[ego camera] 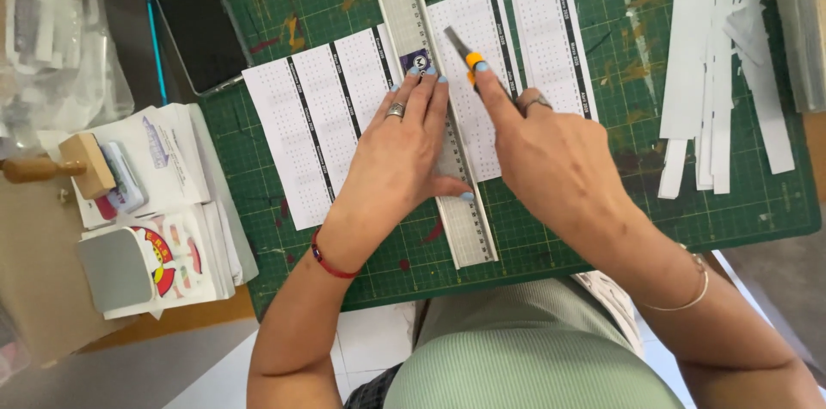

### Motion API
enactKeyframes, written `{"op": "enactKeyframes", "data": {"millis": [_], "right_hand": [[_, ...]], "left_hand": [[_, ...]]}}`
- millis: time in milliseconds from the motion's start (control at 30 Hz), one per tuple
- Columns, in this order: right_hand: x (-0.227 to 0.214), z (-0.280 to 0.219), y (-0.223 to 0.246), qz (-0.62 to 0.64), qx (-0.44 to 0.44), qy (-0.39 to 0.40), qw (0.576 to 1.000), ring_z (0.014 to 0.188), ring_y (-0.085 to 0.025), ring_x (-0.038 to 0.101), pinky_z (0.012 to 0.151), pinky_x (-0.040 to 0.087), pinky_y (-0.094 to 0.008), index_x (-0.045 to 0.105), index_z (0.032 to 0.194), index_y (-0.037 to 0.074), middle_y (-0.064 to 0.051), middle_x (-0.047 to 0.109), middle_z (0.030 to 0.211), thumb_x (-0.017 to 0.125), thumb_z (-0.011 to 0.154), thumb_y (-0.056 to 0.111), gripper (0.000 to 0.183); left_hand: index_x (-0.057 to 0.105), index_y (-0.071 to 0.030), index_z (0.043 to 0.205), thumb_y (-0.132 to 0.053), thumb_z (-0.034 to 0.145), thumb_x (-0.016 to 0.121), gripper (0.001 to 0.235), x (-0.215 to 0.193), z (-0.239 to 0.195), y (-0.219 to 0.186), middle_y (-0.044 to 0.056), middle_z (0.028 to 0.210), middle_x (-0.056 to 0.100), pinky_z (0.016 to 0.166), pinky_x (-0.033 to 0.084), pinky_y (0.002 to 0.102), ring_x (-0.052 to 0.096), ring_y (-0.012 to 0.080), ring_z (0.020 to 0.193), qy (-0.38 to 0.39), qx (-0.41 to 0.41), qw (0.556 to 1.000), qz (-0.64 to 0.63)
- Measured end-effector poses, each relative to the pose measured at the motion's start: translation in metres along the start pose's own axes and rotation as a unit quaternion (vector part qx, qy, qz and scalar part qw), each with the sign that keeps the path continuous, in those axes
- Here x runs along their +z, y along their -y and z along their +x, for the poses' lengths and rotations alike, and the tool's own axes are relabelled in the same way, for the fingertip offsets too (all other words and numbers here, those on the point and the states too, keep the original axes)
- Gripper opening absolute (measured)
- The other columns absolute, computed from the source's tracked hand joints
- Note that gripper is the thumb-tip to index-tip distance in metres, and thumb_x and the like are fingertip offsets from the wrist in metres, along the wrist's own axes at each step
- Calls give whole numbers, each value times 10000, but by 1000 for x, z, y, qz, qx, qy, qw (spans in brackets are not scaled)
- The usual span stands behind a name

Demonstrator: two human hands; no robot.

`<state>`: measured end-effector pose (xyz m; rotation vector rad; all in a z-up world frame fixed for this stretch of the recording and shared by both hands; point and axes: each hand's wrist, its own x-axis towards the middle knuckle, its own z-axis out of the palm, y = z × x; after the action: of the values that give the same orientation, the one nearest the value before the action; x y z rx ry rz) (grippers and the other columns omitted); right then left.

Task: Using a utility knife and a metal ruler to cut printed calendar cards on a cutting mat.

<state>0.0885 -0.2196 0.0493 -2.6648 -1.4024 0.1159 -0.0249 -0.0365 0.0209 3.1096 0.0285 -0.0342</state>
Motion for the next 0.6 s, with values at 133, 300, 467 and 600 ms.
{"op": "enactKeyframes", "data": {"millis": [133,300,467,600], "right_hand": [[8,-2,1,-14,-22,-15,1000,361,-346,541,324,384,-445,490,1661,139,-143,686,786,600,948,32,730],[6,0,0,-29,-22,-24,999,351,-352,578,312,394,-430,492,1667,154,-196,759,914,593,959,50,723],[3,25,3,30,-20,-19,999,320,-386,481,316,340,-475,449,1645,102,-238,691,937,567,944,-11,720],[15,46,4,19,-25,-29,999,375,-423,574,336,383,-495,457,1637,60,-202,690,869,586,946,23,703]], "left_hand": [[395,52,1615,-827,605,953,1450,-1,-1,1,221,1611,494,1269,391,511,441,391,1552,6,3,1000,1],[404,66,1601,-804,590,974,1450,-4,-1,5,239,1580,510,1265,408,503,467,402,1529,-7,12,1000,-15],[493,135,1506,-807,689,898,1312,-9,-1,12,258,1566,503,1289,392,433,503,340,1491,-21,60,998,20],[506,147,1478,-802,654,913,1321,-3,-1,12,283,1575,485,1288,402,451,506,374,1490,-33,58,998,17]]}}
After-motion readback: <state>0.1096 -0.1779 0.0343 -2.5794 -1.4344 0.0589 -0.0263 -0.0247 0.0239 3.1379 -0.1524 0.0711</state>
